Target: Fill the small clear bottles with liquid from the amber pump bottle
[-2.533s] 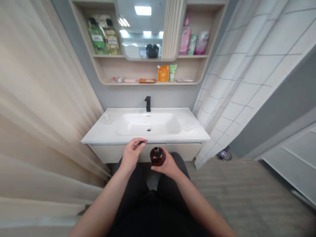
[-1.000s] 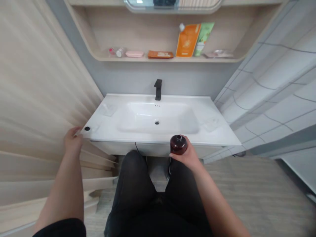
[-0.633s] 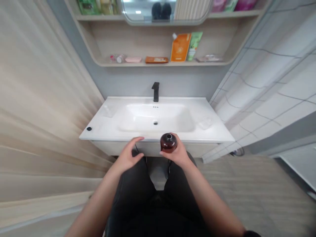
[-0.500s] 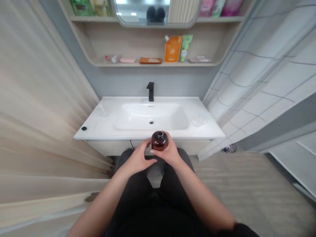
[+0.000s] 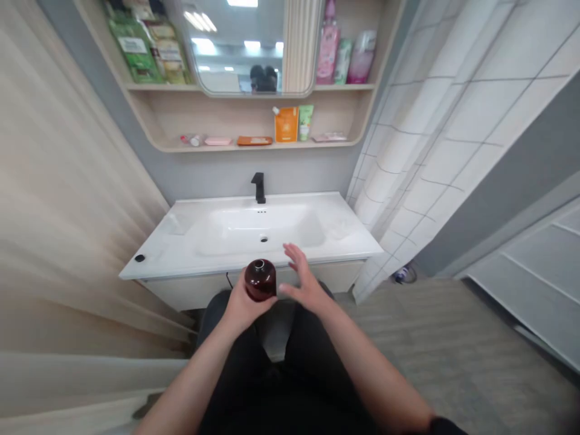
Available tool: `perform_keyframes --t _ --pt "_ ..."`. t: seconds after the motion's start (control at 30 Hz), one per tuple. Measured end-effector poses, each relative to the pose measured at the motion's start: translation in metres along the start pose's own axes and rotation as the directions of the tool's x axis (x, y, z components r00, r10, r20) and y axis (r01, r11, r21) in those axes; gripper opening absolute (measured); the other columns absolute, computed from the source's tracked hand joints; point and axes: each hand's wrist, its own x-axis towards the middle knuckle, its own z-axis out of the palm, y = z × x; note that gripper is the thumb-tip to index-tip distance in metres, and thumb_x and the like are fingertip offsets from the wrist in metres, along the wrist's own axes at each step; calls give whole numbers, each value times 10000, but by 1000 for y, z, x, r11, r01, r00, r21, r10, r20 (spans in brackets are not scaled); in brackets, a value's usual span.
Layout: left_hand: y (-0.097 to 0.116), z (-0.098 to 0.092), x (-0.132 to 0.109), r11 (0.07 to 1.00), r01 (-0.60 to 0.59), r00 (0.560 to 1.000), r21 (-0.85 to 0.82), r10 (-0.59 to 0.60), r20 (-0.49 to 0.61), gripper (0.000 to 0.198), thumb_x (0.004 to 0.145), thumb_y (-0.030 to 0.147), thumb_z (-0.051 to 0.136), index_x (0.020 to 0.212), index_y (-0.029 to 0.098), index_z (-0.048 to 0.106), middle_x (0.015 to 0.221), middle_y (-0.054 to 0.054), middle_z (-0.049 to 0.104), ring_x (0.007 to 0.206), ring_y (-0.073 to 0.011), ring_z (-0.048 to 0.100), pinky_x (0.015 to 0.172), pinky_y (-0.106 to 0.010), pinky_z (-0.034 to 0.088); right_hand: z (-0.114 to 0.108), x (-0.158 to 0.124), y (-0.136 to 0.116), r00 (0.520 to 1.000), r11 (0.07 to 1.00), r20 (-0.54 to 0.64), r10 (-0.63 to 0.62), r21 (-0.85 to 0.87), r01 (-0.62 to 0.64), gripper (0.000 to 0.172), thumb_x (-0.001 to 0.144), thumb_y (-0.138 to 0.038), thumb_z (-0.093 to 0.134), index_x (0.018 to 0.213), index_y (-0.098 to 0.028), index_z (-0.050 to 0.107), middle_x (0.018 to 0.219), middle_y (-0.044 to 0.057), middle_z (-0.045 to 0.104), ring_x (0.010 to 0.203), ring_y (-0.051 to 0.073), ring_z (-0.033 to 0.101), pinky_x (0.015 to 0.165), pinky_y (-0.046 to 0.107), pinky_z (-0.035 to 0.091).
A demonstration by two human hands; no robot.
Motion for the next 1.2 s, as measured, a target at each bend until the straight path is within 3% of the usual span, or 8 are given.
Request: perform_keyframes --t 0.07,0.2,0.33,0.47,0.6,0.9,1.03,1.2 --pt "-4 -10 3 1000 23 998 15 -22 -56 904 626 460 1018 1415 248 631 1325 -156 773 1281 -424 757 1177 -638 575 -42 8 17 966 991 -258 7 -127 -41 926 926 -637 806 1680 -318 372 1727 182 486 1581 354 527 1256 597 477" --pt "-7 -30 14 996 77 992 -41 -80 -99 861 622 478 1022 1369 253 658 1268 -146 789 1227 -414 780 1132 -628 613 -133 33 57 758 863 -647 -79 -425 -273 807 870 -640 785 1502 -194 555 1535 225 632 1487 397 574 1257 632 446" --pt "-5 -45 26 994 71 982 -79 -84 -169 926 592 460 1038 1403 244 648 1307 -148 782 1255 -412 768 1142 -622 607 -189 60 91 732 707 -680 -49 -541 -455 1043 730 -580 906 1566 -112 496 1634 301 539 1556 440 484 1330 603 363" --pt "-9 -57 41 992 70 976 -105 -90 -198 938 569 450 1046 1390 231 649 1323 -144 781 1255 -401 764 1142 -615 605 -205 78 115 691 667 -696 198 -421 -615 1153 695 -552 941 1636 -159 405 1585 271 604 1465 415 597 1227 544 483" --pt "-19 -69 67 992 75 980 -106 -93 -176 943 520 406 1063 1356 242 658 1295 -128 788 1200 -387 779 1126 -604 613 -203 88 133 634 637 -718 288 -351 -686 900 765 -525 879 1522 -229 491 1409 189 735 1287 359 713 1145 504 527" --pt "-39 -76 173 998 26 995 -50 -31 -100 959 521 353 1029 1377 201 626 1268 -124 777 1154 -333 778 1061 -498 620 -117 149 136 928 889 -353 115 -380 -255 662 665 -383 822 1262 -254 566 1315 104 704 1046 268 694 951 428 591" --pt "-58 -61 218 1000 10 997 -12 -11 -74 942 541 318 1007 1386 189 612 1255 -119 776 1141 -318 773 1060 -480 603 -74 189 136 967 924 -161 198 -299 -239 646 648 -360 897 1210 -280 589 1248 56 712 1003 246 675 973 432 575" --pt "-94 -37 264 987 63 986 149 -39 -161 899 566 290 1005 1365 209 602 1270 -125 774 1175 -328 762 1101 -476 566 -45 229 161 933 918 -38 359 -169 -360 739 596 -392 993 1216 -287 605 1198 46 718 993 232 669 959 413 581"
